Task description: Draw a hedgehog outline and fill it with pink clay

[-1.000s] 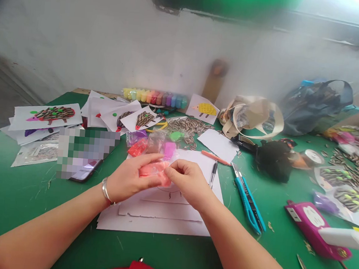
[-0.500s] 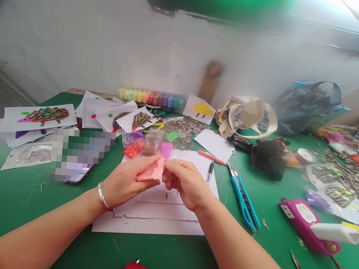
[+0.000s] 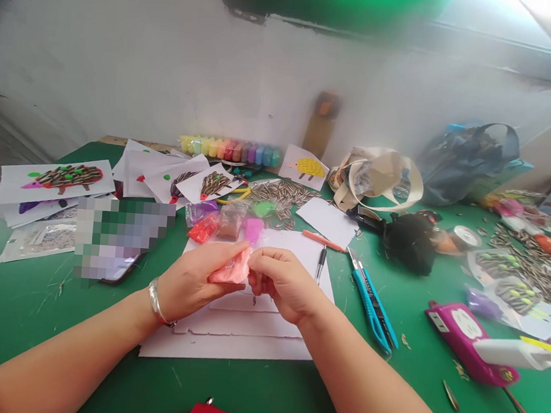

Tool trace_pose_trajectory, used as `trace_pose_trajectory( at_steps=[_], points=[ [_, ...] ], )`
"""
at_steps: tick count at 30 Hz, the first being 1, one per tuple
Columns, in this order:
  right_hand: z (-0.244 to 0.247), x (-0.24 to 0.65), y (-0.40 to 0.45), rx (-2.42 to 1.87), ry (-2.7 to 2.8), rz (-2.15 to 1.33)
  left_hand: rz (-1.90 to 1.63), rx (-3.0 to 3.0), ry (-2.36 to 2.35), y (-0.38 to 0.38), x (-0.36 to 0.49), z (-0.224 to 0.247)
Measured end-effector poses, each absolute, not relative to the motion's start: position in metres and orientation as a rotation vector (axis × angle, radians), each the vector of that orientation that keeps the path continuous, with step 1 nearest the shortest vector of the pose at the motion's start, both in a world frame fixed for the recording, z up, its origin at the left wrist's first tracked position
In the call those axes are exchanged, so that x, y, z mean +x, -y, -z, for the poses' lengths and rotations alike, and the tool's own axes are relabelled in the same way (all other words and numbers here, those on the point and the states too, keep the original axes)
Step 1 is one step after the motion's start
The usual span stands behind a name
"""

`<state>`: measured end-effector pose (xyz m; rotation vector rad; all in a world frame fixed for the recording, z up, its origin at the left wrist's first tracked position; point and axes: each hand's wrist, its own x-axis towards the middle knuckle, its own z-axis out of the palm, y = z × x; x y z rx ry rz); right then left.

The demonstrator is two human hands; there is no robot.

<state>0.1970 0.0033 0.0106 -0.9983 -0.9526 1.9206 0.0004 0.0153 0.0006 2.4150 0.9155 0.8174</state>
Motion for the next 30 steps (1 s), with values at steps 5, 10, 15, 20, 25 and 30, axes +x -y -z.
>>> trace_pose_trajectory(
  at_steps=[5,10,15,20,25,30],
  points=[
    [-0.013,0.196,-0.002,-1.054,1.017,-1.758,-0.961,2.436,-0.932,-0.014,-0.001,-0.005],
    [-0.02,0.189,0.003,-1.152,1.245,-1.514,-1.161,2.402,-1.043,-0.007,0.002,-0.014],
    [-0.021,0.185,0.008,-1.221,1.457,-1.326,-1.086,2.117,-1.095,-0.002,0.01,-0.023],
    [-0.022,0.184,0.011,-1.271,1.663,-1.102,-1.035,1.979,-1.201,-0.001,0.012,-0.026],
    [-0.024,0.183,0.012,-1.256,1.738,-1.027,-1.01,1.926,-1.189,-0.001,0.011,-0.026],
    [-0.023,0.184,0.011,-1.269,1.74,-1.047,-0.948,1.839,-1.146,-0.002,0.011,-0.029]
  ],
)
